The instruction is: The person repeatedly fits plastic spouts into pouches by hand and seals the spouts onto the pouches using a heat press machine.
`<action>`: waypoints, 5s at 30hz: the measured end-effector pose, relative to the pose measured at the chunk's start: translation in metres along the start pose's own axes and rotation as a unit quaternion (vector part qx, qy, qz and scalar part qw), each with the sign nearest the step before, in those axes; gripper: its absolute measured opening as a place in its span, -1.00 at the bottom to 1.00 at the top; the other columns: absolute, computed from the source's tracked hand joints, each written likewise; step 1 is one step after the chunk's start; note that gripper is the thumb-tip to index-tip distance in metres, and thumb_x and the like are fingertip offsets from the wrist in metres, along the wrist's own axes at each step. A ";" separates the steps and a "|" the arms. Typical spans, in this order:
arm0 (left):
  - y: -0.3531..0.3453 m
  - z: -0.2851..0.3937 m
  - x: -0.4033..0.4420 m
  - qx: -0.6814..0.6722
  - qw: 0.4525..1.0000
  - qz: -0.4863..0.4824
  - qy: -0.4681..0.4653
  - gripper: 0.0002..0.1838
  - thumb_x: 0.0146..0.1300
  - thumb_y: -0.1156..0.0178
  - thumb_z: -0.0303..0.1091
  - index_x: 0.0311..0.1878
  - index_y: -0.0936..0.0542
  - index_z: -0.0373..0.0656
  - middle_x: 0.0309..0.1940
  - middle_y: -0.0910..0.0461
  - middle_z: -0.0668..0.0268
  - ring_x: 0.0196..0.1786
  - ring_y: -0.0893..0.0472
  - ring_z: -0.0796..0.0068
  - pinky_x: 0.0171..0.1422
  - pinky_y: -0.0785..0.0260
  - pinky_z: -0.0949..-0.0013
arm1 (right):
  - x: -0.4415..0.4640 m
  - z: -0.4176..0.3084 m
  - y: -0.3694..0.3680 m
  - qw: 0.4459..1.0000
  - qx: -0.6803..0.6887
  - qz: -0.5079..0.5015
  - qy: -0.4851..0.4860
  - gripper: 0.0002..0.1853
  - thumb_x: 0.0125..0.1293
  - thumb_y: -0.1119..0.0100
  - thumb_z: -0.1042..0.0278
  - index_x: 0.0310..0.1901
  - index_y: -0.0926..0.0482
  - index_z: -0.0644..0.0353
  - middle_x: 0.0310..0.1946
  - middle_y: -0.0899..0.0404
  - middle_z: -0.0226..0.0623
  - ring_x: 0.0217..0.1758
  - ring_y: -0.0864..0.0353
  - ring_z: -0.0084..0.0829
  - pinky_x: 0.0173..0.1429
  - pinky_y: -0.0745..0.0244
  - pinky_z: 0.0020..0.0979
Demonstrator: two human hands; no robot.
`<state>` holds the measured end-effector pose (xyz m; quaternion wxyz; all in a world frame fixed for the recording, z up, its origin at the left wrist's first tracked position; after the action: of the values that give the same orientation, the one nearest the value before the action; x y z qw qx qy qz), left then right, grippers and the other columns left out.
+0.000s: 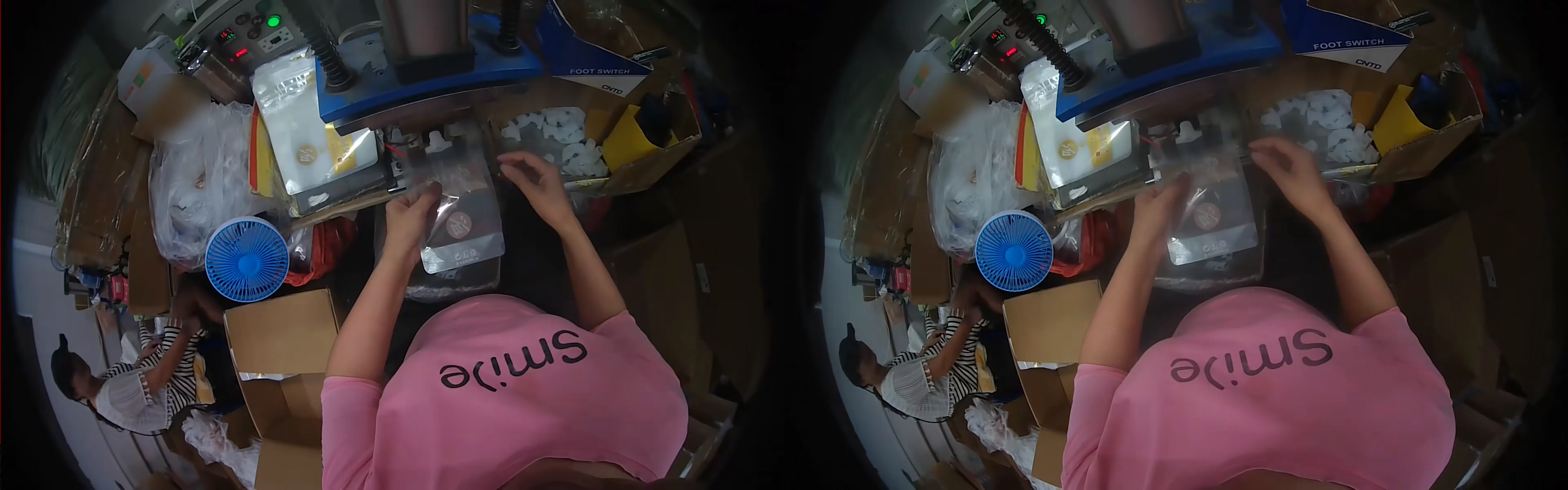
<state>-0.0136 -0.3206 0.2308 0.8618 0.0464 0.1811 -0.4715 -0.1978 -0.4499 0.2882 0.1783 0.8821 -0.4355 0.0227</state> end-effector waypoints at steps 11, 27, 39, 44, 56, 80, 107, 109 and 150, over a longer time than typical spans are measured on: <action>-0.013 -0.005 0.029 -0.225 0.972 -0.023 -0.058 -0.80 0.20 -0.20 -0.38 -0.27 -0.63 -0.38 -0.44 -0.65 0.19 -0.40 -0.63 0.44 -0.29 -0.46 0.39 | -0.002 0.031 0.093 0.923 -0.367 0.069 -0.092 -0.65 0.39 -0.08 0.18 0.08 -0.55 0.22 -0.07 -0.60 -0.12 -0.11 -0.61 -0.28 -0.02 -0.46 -0.31; 0.119 0.065 -0.030 0.498 0.715 0.265 -0.413 -0.53 0.01 -0.28 -0.31 0.07 -0.55 0.02 0.07 -0.49 0.31 0.25 -0.38 0.20 0.45 0.05 -0.08 | 0.036 0.061 0.039 0.987 -0.163 -0.014 0.000 -0.81 0.35 -0.13 0.44 -0.05 -0.43 0.21 -0.32 -0.55 -0.29 -0.20 -0.56 -0.55 -0.12 -0.37 -0.51; 0.071 0.021 -0.055 0.130 0.943 0.139 -0.274 -0.89 0.07 -0.26 -0.40 -0.37 -0.66 -0.23 -0.41 -0.58 0.17 -0.32 -0.60 0.11 -0.25 -0.39 0.25 | 0.027 -0.011 0.011 0.992 -0.118 -0.029 0.032 -0.70 0.28 -0.20 0.42 0.04 -0.57 0.24 -0.18 -0.59 -0.33 -0.08 -0.54 -0.48 0.04 -0.39 -0.48; 0.026 -0.014 -0.049 0.204 0.944 0.034 -0.258 -0.91 0.07 -0.26 -0.44 -0.36 -0.66 -0.24 -0.41 -0.60 0.21 -0.35 -0.61 0.25 -0.27 -0.39 0.32 | 0.004 -0.066 -0.063 0.944 -0.207 -0.249 0.058 -0.75 0.16 -0.20 0.44 -0.10 -0.63 0.25 -0.23 -0.59 -0.20 -0.15 -0.56 -0.31 0.01 -0.44 -0.38; 0.014 -0.021 -0.044 0.211 0.948 -0.026 -0.235 -0.86 0.13 -0.30 -0.44 -0.32 -0.64 -0.35 -0.44 -0.59 0.22 -0.35 -0.61 0.48 -0.26 -0.38 0.45 | 0.006 -0.052 -0.064 0.946 -0.155 -0.270 0.088 -0.74 0.08 -0.32 0.41 -0.16 -0.66 0.24 -0.28 -0.64 -0.29 -0.16 -0.58 -0.44 -0.02 -0.42 -0.40; 0.034 0.060 0.010 0.178 0.969 0.000 -0.169 -0.63 0.14 -0.32 -0.11 -0.14 -0.66 -0.24 -0.24 -0.67 0.19 -0.26 -0.62 0.32 -0.16 -0.43 0.30 | 0.056 0.031 0.026 0.895 -0.424 0.057 0.127 -0.74 0.29 -0.13 0.40 -0.01 -0.56 0.23 0.04 -0.48 -0.03 0.14 -0.44 0.00 0.19 -0.36 -0.17; 0.091 0.064 -0.075 0.041 0.933 0.147 -0.325 -0.89 0.14 -0.31 -0.44 -0.35 -0.65 -0.30 -0.47 -0.56 0.29 -0.36 -0.52 0.55 -0.23 -0.32 0.48 | 0.034 0.033 0.039 0.991 -0.106 0.076 0.040 -0.72 0.37 -0.11 0.35 0.08 -0.51 0.21 -0.21 -0.58 -0.37 -0.15 -0.54 -0.53 -0.05 -0.43 -0.49; 0.065 0.044 -0.070 0.033 0.958 0.094 -0.269 -0.88 0.13 -0.33 -0.44 -0.38 -0.64 -0.32 -0.48 -0.57 0.32 -0.36 -0.51 0.63 -0.24 -0.31 0.50 | 0.025 -0.017 0.015 0.993 -0.085 0.040 0.067 -0.75 0.34 -0.13 0.39 0.03 -0.54 0.17 -0.19 -0.59 -0.37 -0.12 -0.55 -0.54 -0.03 -0.43 -0.50; 0.106 0.070 -0.049 0.512 0.713 0.235 -0.418 -0.76 0.20 -0.25 -0.40 -0.05 -0.68 0.00 -0.09 -0.63 0.33 0.13 -0.50 0.33 0.37 -0.08 0.07 | 0.026 0.010 0.057 0.965 -0.229 0.105 0.072 -0.87 0.24 -0.18 0.45 -0.23 -0.60 0.30 -0.22 -0.52 -0.24 -0.15 -0.55 -0.32 -0.05 -0.40 -0.40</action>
<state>0.0689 -0.2412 0.3042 0.7770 0.3193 -0.4835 -0.2461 -0.2268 -0.5045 0.3007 0.4029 0.7633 -0.5049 0.0047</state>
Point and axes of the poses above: each hand's wrist, its own x-axis towards the middle knuckle, its own y-axis out of the back of the hand, z = x × y, the point moved 10 cm from there along x, towards the middle knuckle
